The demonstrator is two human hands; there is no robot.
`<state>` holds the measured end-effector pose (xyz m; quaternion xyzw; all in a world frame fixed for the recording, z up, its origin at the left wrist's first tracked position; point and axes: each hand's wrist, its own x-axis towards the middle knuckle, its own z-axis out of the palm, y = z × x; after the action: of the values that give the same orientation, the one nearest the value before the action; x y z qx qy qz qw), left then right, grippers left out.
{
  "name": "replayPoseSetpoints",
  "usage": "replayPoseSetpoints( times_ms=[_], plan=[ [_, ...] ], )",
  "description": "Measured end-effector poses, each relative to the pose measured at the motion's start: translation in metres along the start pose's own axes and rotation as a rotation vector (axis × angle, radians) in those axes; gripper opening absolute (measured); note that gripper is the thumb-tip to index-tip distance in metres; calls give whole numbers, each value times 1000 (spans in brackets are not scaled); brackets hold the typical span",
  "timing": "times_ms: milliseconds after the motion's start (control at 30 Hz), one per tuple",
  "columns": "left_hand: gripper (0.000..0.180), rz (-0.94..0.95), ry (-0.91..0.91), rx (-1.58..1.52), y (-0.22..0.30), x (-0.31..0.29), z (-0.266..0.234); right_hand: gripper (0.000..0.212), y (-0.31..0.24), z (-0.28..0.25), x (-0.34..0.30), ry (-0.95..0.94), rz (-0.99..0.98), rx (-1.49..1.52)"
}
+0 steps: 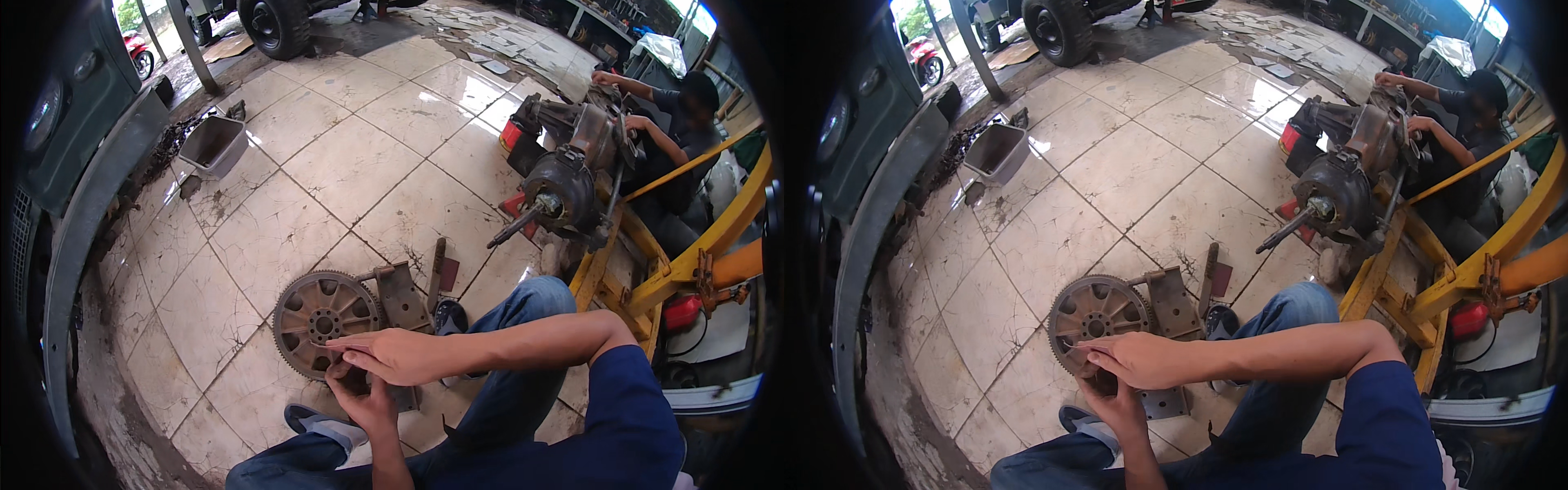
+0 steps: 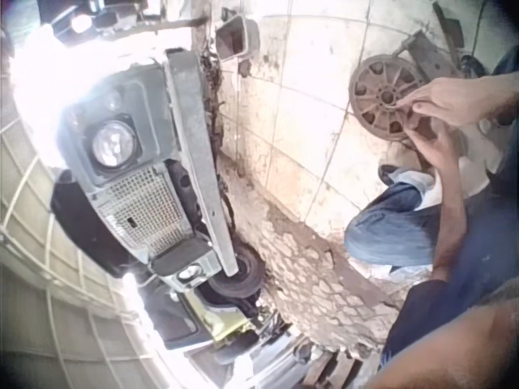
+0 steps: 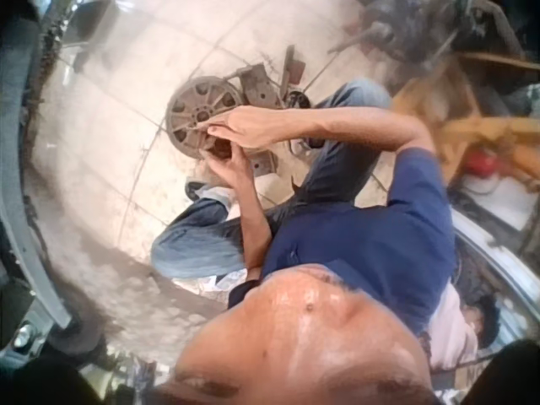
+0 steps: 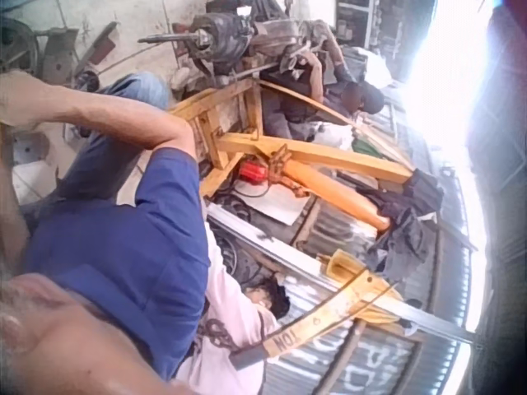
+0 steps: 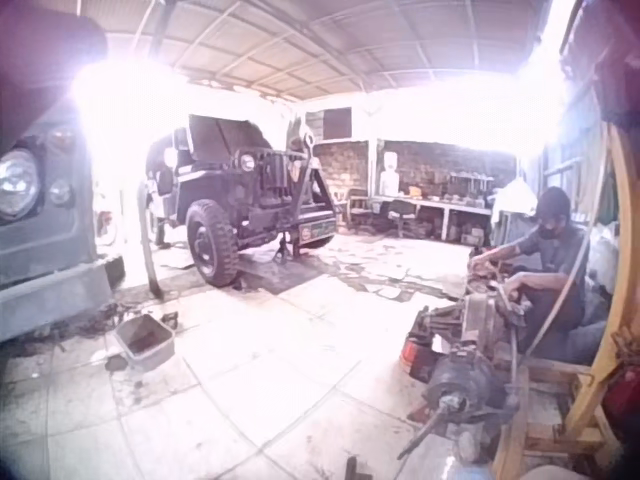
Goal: The person sits on the floor and uses a sanding block to smooth a small metal ring held in the left hand. The person repeatedly rubs the sanding block over the ring's surfaces while a larger gear rests on the floor nearby.
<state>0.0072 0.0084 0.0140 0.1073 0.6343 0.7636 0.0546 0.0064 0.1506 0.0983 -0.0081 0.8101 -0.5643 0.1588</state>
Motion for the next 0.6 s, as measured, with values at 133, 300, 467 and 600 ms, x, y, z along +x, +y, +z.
replayPoseSetpoints(
  times_ms=[133, 300, 467, 600],
  plan=[
    [34, -192, 102, -13, 16, 17, 0, 50, 17, 7, -2, 91, -231, -108],
    [29, -93, 36, 13, 13, 9, 2, 50, 13, 6, -1, 72, -198, -56],
    [28, -206, 74, -7, 23, 13, 5, 49, 14, 8, -1, 149, -273, -72],
    [31, -134, -13, -84, 3, 0, 1, 49, -2, -5, -3, -26, -58, -17]
  ],
)
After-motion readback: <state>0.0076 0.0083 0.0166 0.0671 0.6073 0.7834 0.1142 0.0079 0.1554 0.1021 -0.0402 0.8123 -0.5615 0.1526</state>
